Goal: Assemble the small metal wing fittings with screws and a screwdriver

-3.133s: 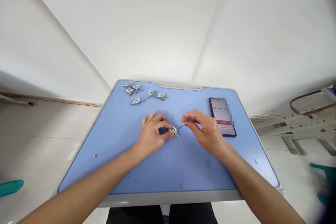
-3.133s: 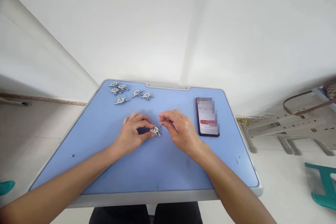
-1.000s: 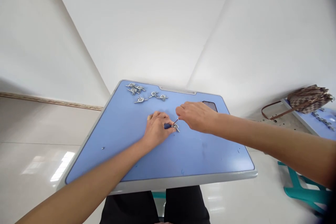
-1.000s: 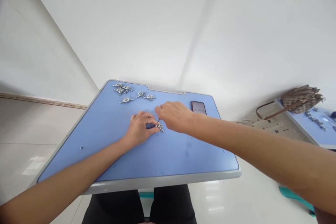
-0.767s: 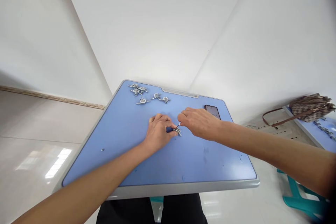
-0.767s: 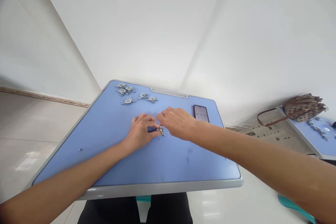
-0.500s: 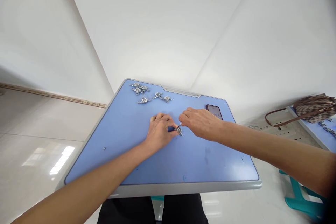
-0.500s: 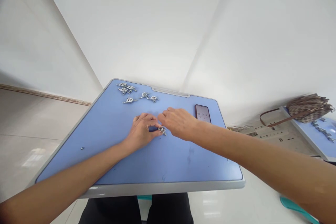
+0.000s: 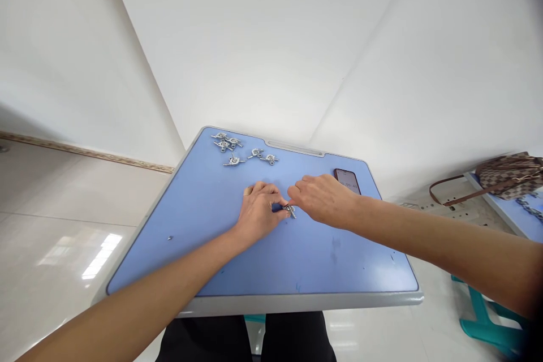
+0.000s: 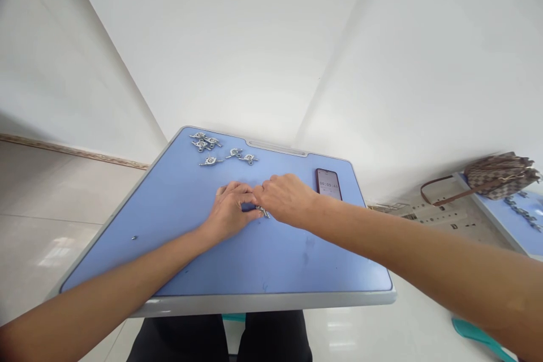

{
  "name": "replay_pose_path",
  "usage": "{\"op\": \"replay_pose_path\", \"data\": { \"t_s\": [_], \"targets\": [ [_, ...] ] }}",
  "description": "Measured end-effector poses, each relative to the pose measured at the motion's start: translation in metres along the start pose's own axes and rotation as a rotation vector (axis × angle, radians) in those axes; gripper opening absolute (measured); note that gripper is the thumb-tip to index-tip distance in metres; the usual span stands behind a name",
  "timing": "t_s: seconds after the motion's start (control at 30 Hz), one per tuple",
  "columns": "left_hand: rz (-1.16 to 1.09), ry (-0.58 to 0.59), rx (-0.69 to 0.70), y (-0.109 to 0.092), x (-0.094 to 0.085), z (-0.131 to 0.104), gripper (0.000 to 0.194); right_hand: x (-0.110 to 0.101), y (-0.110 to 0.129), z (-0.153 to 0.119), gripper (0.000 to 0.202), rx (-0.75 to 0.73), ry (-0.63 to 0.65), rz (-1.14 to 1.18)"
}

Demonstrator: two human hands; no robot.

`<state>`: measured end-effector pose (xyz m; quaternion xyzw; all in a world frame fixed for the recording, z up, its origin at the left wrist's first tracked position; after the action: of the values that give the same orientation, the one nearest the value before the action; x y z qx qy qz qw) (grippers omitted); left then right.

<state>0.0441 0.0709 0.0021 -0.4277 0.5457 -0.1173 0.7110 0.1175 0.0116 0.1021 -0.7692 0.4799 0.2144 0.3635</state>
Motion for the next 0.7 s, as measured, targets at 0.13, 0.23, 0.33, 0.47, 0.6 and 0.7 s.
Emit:
{"op": "replay_pose_path", "data": {
  "t_s": [0.13,0.23,0.33,0.47,0.6,0.7],
  "targets": [
    [0.011,0.003,0.000,0.000,0.000,0.000,0.005,-0.005,0.000,0.001,0.012,0.152,0.141,0.063],
    [0.007,0.006,0.004,0.000,-0.001,0.000,0.004,-0.011,0.002,-0.001,0.019,0.136,0.120,0.130],
    [-0.003,0.016,0.000,-0.001,-0.002,0.000,0.006,-0.013,0.005,-0.002,0.024,0.085,0.105,0.118],
    [-0.005,0.011,-0.009,-0.001,-0.002,0.000,0.007,-0.014,0.002,0.000,0.011,0.131,0.149,0.029],
    [0.005,0.015,-0.008,-0.002,-0.002,0.000,0.004,-0.013,0.001,0.001,0.015,0.148,0.134,0.045],
    [0.007,0.020,-0.002,-0.003,-0.003,0.000,0.004,-0.013,0.004,0.000,0.021,0.098,0.077,0.066]
  ]
}}
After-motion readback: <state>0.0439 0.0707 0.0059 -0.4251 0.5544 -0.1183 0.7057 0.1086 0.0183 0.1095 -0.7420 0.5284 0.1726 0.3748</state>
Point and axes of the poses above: each hand's wrist, its own z-axis towards the middle knuckle, its own x-axis out of the palm, y = z × x, the point moved 5 cm from there along z, towards the middle knuckle, and after that the axes turned 12 degrees about y, right-handed, at the moved point
